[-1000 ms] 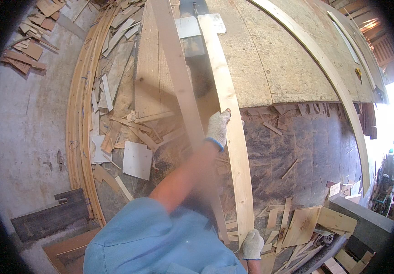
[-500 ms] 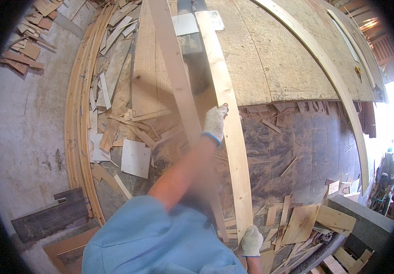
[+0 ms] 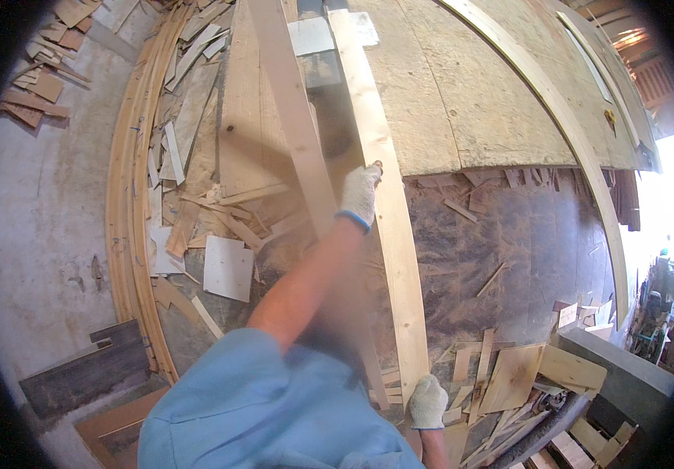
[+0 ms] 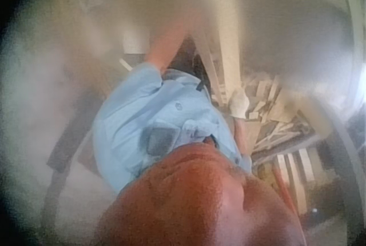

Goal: The person feeds a long wooden plank through a table saw, guiding it with gloved hands to cut it into smaller pieces. The person repeatedly positions and pushes the plank through the saw, then removes the cut sections.

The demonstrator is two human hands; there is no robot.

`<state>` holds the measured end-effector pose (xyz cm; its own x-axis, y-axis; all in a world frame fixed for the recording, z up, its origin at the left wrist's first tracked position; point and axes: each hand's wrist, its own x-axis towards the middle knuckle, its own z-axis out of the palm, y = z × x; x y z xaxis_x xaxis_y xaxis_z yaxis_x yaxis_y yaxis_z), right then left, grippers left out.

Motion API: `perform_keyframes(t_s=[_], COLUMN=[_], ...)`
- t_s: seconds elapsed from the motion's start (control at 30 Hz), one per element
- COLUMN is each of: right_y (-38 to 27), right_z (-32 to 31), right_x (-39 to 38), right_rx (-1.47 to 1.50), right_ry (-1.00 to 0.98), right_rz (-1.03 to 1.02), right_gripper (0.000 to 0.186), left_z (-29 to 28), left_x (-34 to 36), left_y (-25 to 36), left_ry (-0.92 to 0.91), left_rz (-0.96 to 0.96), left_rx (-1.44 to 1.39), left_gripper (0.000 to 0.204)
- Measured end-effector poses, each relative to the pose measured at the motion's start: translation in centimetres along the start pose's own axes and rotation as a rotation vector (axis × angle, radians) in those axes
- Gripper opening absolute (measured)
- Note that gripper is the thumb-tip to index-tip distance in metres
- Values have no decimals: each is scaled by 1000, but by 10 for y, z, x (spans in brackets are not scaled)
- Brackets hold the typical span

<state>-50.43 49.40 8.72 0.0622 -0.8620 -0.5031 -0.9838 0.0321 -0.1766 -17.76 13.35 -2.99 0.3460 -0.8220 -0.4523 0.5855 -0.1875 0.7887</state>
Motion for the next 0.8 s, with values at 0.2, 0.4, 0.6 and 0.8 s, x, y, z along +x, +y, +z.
perform_keyframes(t_s=[0.2, 0.4, 0.6, 0.8], right_y=[-12, -8, -17, -32], right_z=[-10, -2, 4, -10], right_x=[11, 15, 18, 31], right_rx=[6, -44, -21, -16], right_ry=[3, 21, 7, 36], right_rz=[41, -6, 5, -53], right_gripper=[14, 13, 11, 12], left_z=[12, 5, 7, -2], left_x=[-3, 13, 15, 33], left_y=[17, 17, 20, 29], left_ry=[29, 38, 26, 25], left_rz=[64, 57, 44, 19], left_rx=[120, 136, 11, 124], left_gripper=[30, 28, 28, 24])
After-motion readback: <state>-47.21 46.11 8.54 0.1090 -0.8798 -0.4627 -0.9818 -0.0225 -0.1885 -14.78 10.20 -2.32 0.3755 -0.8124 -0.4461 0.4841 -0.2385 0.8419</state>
